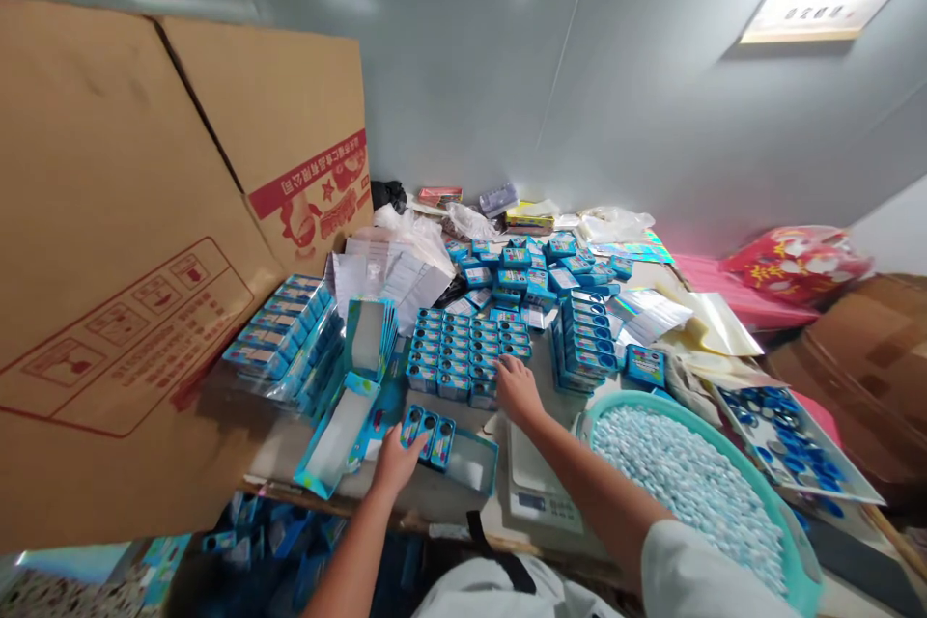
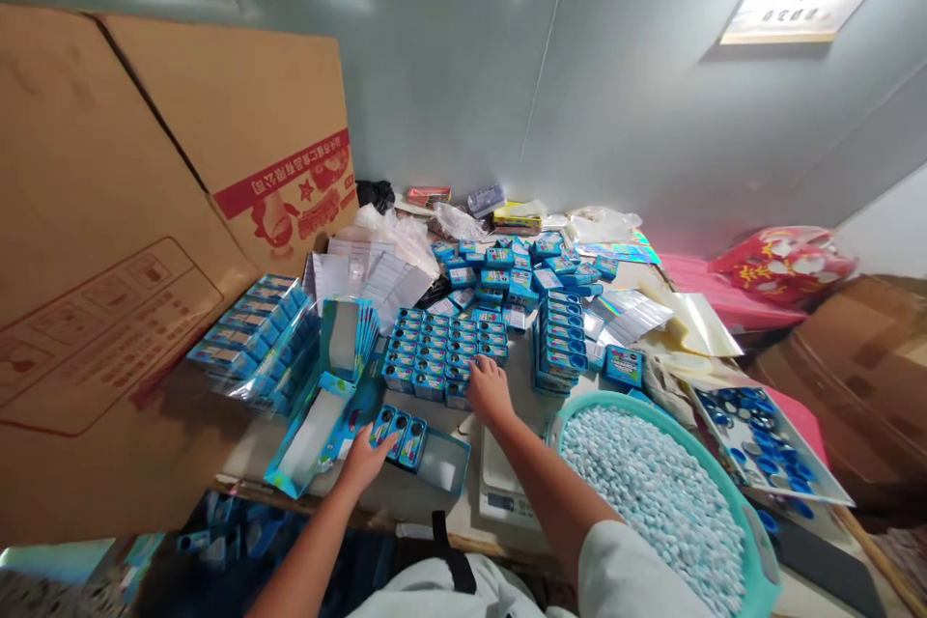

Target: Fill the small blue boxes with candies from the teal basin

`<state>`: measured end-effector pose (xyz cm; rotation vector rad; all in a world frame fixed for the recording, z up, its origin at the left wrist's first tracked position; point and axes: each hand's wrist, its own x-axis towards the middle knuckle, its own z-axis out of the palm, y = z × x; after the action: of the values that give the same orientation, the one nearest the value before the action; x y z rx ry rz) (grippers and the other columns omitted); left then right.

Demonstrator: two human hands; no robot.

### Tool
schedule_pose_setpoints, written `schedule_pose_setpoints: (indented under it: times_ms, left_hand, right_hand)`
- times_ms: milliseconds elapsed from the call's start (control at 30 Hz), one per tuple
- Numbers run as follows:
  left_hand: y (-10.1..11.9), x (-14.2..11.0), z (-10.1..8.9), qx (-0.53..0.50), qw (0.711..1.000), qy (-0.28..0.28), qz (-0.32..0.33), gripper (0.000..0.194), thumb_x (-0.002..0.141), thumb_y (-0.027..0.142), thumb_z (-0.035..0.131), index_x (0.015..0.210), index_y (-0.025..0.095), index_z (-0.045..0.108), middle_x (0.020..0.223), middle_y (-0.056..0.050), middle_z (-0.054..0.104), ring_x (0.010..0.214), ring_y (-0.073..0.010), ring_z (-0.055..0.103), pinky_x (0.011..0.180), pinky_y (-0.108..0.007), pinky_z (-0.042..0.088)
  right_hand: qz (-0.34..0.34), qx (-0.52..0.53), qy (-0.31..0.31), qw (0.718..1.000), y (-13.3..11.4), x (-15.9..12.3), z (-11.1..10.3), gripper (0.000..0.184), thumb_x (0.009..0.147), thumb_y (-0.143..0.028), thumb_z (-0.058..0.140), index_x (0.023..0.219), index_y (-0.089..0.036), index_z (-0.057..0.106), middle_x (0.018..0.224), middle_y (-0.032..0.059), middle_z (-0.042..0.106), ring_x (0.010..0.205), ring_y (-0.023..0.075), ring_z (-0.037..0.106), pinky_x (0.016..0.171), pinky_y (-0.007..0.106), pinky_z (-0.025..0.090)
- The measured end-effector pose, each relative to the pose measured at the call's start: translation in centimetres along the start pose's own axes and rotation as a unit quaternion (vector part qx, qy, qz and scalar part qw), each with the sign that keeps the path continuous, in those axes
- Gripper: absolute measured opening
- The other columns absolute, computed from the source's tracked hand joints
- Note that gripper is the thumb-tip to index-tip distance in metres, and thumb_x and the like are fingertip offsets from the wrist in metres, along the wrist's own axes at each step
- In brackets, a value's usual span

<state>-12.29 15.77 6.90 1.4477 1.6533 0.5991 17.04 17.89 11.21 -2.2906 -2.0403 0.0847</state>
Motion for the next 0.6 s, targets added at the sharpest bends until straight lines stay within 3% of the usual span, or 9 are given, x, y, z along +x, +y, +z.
schedule_pose_setpoints:
  times_ms: [133, 267, 467, 600]
  left_hand:
    - [-1.4, 0.3, 0.7, 0.011, 1.000, 0.013, -0.013, 0.063, 0.069, 0.060, 0.059, 0.112, 0.014, 0.062, 0.125, -0.020, 0.063, 0.124, -0.0323, 0.055, 0.105, -0.039, 0.041]
    - [-2.3, 0.7, 1.2, 0.015, 0.999, 0.020, -0.027, 0.068, 0.067, 0.062, 0.058, 0.115, 0.015, 0.061, 0.127, -0.020, 0.063, 0.125, -0.0320, 0.055, 0.107, -0.037, 0.040]
    - [-1.1, 0.5, 0.7, 0.030, 0.998, 0.017, -0.044, 0.062, 0.067, 0.062, 0.057, 0.112, 0.019, 0.063, 0.128, -0.016, 0.064, 0.127, -0.0314, 0.055, 0.108, -0.038, 0.042]
    - [-0.3, 0.4, 0.5, 0.028, 0.998, 0.019, -0.052, 0.065, 0.064, 0.064, 0.059, 0.110, 0.018, 0.063, 0.123, -0.016, 0.066, 0.126, -0.0336, 0.055, 0.108, -0.041, 0.043]
  right_hand:
    - [-0.023, -0.015, -0.032, 0.999, 4.2, 4.7, -1.7, 0.048, 0.088, -0.008, 0.043, 0.133, -0.019, 0.054, 0.134, 0.0155, 0.053, 0.121, 0.0266, 0.047, 0.092, 0.034, 0.037]
    - [-0.050, -0.019, -0.040, 0.998, 5.2, 7.3, -1.7, 0.040, 0.087, -0.006, 0.044, 0.121, -0.020, 0.060, 0.123, 0.0157, 0.060, 0.111, 0.0264, 0.053, 0.090, 0.036, 0.037]
    - [-0.057, -0.008, -0.035, 0.998, 5.1, 5.5, -0.5, 0.040, 0.091, -0.010, 0.040, 0.125, -0.019, 0.059, 0.131, 0.0167, 0.054, 0.119, 0.0272, 0.047, 0.099, 0.039, 0.033]
    - [-0.072, 0.006, -0.044, 0.996, 5.8, 4.9, -0.6, 0.031, 0.090, -0.013, 0.045, 0.112, -0.022, 0.066, 0.133, 0.0125, 0.055, 0.126, 0.0262, 0.043, 0.107, 0.040, 0.026]
